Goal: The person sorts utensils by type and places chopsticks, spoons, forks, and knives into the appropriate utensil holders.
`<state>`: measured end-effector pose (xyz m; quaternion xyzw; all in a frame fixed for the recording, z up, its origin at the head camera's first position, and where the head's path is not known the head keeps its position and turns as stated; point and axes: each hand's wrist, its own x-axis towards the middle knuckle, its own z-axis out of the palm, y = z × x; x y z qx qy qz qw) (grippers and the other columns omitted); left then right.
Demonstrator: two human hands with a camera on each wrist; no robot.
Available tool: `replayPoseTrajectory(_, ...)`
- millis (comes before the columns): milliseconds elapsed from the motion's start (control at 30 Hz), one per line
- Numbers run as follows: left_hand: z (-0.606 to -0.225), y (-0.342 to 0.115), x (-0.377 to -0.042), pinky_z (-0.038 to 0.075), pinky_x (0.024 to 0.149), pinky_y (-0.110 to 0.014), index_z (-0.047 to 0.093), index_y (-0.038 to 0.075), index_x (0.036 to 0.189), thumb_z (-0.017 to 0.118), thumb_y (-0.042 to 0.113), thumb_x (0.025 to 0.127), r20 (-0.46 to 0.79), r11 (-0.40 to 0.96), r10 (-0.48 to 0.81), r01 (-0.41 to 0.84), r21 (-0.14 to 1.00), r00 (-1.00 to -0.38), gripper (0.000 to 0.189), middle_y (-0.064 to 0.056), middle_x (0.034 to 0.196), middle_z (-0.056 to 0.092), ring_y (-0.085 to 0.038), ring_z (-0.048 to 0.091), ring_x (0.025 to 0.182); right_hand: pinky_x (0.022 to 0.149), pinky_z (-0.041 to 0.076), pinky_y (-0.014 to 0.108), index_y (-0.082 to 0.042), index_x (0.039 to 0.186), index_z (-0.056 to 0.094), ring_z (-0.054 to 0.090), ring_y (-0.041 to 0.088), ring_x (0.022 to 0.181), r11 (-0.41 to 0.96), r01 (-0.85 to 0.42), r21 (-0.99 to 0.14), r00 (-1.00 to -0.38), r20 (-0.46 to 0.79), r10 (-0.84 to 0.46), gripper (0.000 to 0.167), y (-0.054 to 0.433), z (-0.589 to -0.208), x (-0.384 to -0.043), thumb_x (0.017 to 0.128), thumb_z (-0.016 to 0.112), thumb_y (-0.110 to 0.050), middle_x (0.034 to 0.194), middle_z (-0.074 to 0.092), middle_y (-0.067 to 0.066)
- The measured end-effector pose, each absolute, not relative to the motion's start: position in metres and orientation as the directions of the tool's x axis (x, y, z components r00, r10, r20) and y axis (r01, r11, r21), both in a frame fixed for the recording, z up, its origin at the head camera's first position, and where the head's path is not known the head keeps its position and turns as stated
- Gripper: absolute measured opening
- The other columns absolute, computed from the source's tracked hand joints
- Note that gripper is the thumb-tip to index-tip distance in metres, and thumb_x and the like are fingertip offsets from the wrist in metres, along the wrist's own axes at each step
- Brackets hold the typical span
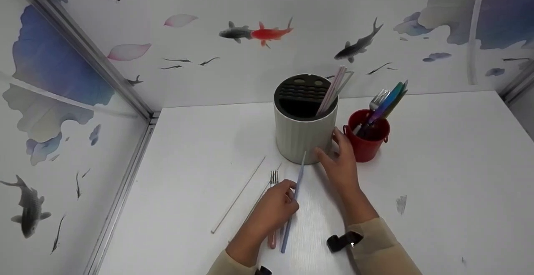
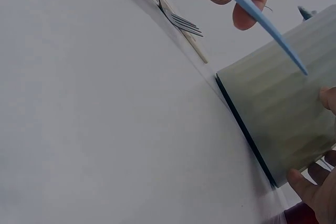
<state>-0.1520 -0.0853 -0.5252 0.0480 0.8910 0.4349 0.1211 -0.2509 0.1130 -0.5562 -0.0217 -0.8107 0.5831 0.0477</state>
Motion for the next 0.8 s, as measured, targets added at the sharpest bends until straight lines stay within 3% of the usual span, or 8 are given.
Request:
replayPoseTrajectory(433, -0.509, -0.087, -0.158, 0.061, 0.070, -0.025, 0.058, 0.016, 0.133, 0.062, 0.009, 0.097, -0.124, 0.399, 0.031, -0.102, 0.911, -0.992, 0.037, 0.001, 0.106, 0.063, -0.012, 0.061, 0.092, 0.123, 0.038, 0.050, -0.027, 0.164, 0.030, 0.033, 0.022, 0.156, 0.348, 0.018, -0.937, -0.996, 0.014, 0.087, 0.078, 0.113, -0.555, -0.251, 0.099, 0.072, -0.027, 0.170, 0.033, -0.002)
replayPoseTrajectory(800, -0.485, -0.085, -0.169, 0.063, 0.076, -0.027, 0.056, 0.017, 0.130, 0.060, 0.010, 0.100, 0.048, 0.251, -0.034, 0.038, 0.967, -0.998, 0.031, -0.007, 0.112, 0.062, -0.017, 0.061, 0.100, 0.123, 0.039, 0.049, -0.028, 0.163, 0.031, 0.035, 0.022, 0.156, 0.354, 0.028, -0.935, -0.995, 0.009, 0.102, 0.079, 0.111, -0.552, -0.251, 0.097, 0.074, -0.024, 0.169, 0.034, -0.002)
